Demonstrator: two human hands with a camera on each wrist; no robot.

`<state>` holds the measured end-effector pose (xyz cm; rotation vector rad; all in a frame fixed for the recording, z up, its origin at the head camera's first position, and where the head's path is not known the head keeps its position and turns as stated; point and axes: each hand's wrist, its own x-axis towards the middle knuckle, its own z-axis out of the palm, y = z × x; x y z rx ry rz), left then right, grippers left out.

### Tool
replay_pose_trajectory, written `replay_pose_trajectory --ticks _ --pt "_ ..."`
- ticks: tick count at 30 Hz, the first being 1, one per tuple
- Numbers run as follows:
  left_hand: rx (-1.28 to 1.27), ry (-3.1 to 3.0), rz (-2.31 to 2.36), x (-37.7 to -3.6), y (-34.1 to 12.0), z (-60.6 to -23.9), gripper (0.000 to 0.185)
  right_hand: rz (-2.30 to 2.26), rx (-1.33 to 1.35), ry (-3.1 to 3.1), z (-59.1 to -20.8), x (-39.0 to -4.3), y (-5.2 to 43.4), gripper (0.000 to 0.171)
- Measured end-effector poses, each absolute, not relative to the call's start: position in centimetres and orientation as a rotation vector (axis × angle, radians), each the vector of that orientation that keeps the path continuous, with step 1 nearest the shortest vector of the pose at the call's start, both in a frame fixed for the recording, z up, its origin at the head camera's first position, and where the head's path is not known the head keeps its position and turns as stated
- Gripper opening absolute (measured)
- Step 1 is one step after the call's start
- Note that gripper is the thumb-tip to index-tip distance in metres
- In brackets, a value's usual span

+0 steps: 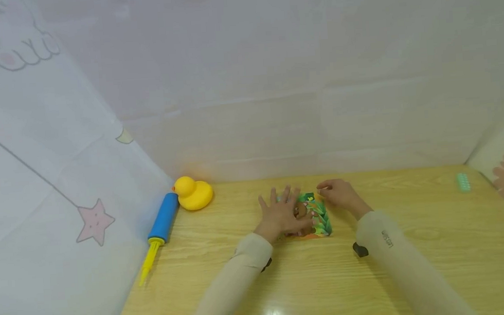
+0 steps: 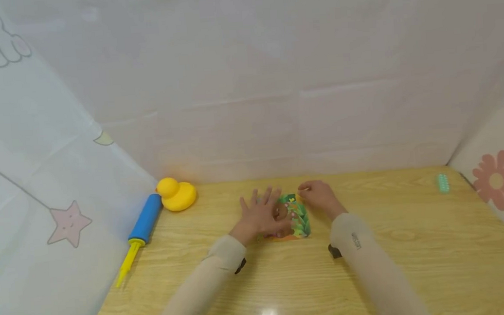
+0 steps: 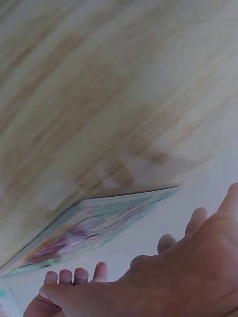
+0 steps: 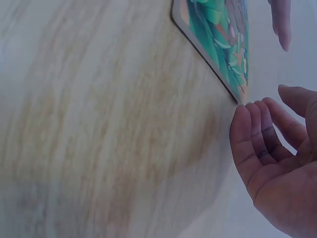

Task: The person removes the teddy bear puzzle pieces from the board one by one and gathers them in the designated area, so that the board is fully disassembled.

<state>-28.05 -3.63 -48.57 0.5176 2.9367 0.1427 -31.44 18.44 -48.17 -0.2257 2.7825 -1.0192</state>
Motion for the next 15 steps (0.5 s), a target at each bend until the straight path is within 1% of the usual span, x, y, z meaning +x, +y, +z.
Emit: replay_pose_trajectory --ticks 7,15 --pt "0.483 2.928 0.044 -27.50 -2.97 -48.76 0.105 -1.027 -0.214 2.770 -48.54 -31.18 17.94 0.038" --pt "0.458 2.894 0.047 -27.47 -2.57 -49.08 0.089 -1.062 -0.221 2.743 -48.76 -30.95 17.36 0.038"
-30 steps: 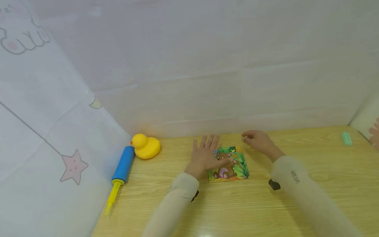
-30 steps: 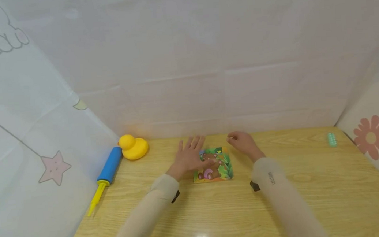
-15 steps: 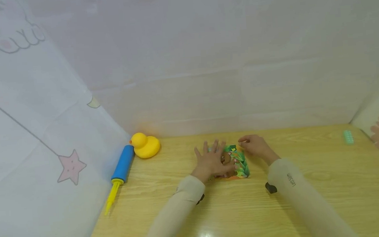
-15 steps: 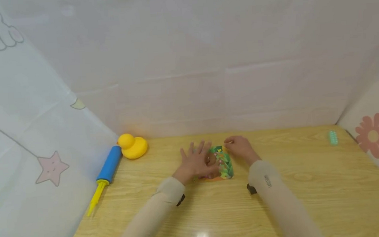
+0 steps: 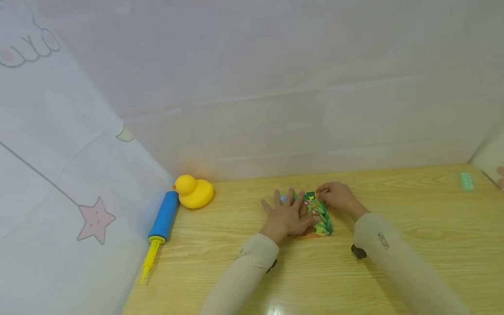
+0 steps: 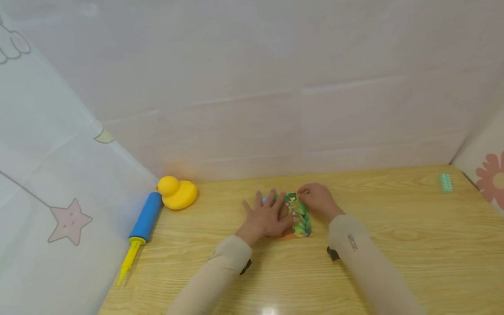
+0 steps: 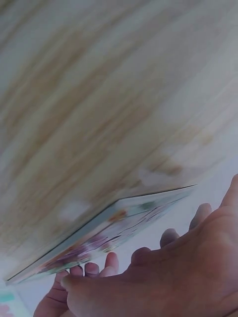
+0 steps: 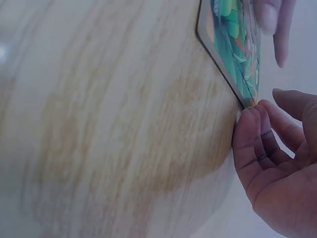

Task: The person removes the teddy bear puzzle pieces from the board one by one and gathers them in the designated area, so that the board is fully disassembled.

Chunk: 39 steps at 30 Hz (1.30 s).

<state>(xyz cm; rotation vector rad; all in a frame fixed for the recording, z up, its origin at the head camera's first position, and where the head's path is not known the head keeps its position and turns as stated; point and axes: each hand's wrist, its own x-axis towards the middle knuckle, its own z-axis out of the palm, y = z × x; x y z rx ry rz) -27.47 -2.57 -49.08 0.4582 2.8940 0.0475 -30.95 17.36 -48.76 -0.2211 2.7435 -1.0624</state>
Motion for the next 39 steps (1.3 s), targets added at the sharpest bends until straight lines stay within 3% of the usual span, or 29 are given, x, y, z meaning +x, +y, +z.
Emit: replay_pose_trajectory --ticks 39 --pt "0.424 2.786 0.057 -27.64 -2.22 -49.49 0.089 -0.963 -0.145 2.810 -48.83 -31.42 16.78 0.033"
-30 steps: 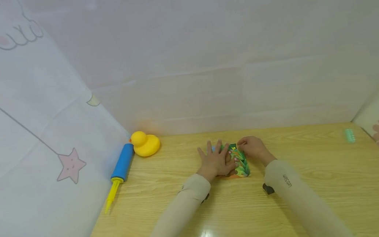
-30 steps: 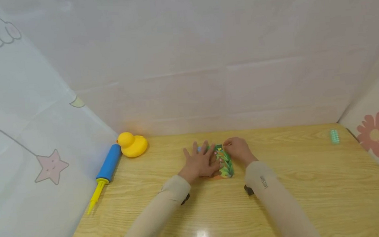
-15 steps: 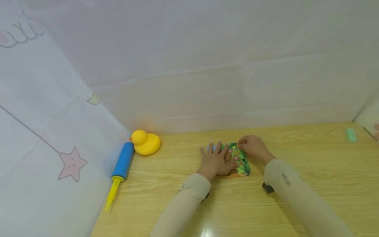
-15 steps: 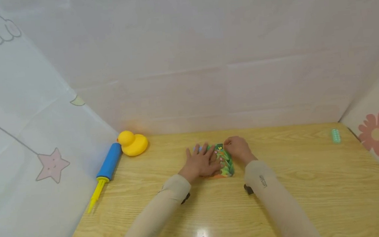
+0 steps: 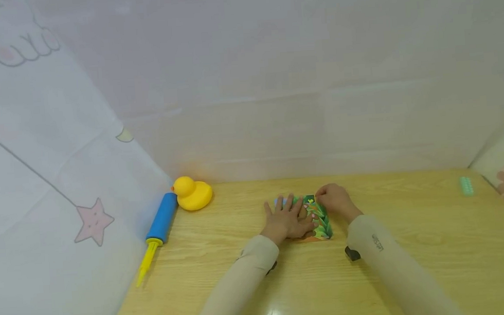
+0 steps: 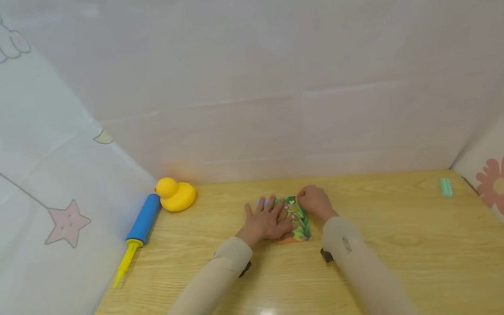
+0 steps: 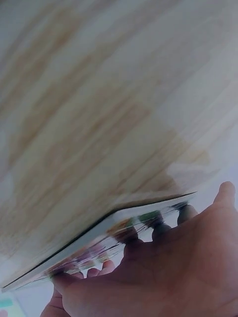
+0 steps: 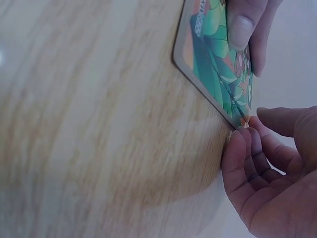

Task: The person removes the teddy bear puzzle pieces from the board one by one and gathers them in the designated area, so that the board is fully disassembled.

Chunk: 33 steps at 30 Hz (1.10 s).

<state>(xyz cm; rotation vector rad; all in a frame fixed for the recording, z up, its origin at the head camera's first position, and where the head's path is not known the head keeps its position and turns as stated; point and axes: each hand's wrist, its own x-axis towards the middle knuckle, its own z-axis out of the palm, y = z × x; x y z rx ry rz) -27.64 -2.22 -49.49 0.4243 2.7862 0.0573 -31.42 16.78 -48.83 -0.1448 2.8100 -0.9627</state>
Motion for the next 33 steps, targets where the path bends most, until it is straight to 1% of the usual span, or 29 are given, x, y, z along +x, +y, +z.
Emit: replay_pose_trajectory --ticks 5,13,20,25,33 --pt "0.455 2.771 0.112 -27.5 -2.2 -49.2 0.087 -0.969 -0.139 2.807 -48.6 -31.6 17.0 0.034" --pt "0.449 2.692 0.263 -28.2 -2.1 -48.7 0.079 -0.997 -0.140 2.817 -48.4 -31.7 17.3 0.034" --pt "0.402 2.663 0.255 -29.7 -2.1 -50.7 0.081 -1.019 -0.152 2.807 -48.4 -31.5 17.2 0.034" --pt "0.406 2.647 0.294 -28.5 -2.3 -49.3 0.080 -1.027 -0.148 2.801 -48.6 -31.4 17.0 0.035" --pt "0.407 2.670 0.281 -28.3 -2.2 -49.1 0.078 -1.050 -0.135 2.785 -48.8 -31.6 17.3 0.035"
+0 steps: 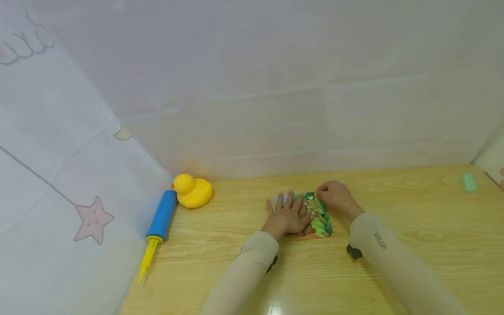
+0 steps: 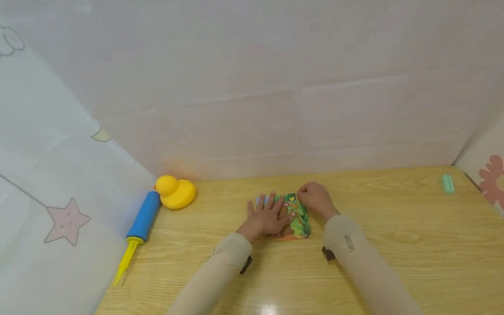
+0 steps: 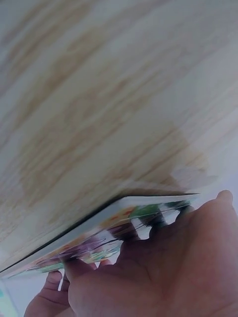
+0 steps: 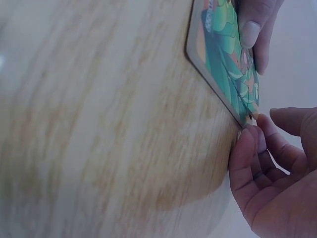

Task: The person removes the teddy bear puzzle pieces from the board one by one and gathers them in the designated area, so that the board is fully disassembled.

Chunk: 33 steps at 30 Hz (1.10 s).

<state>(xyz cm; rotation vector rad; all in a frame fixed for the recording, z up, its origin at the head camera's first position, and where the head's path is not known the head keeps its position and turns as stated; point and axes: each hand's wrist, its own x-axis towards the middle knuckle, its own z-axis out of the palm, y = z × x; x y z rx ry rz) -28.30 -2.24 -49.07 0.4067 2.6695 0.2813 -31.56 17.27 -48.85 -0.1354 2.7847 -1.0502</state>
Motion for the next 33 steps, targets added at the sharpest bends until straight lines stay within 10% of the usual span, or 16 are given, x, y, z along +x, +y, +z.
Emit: replay_pose_trajectory --ticks 33 --pt "0.380 2.731 0.206 -27.5 -1.8 -47.7 0.077 -1.185 -0.135 2.697 -49.3 -31.3 17.6 0.035"
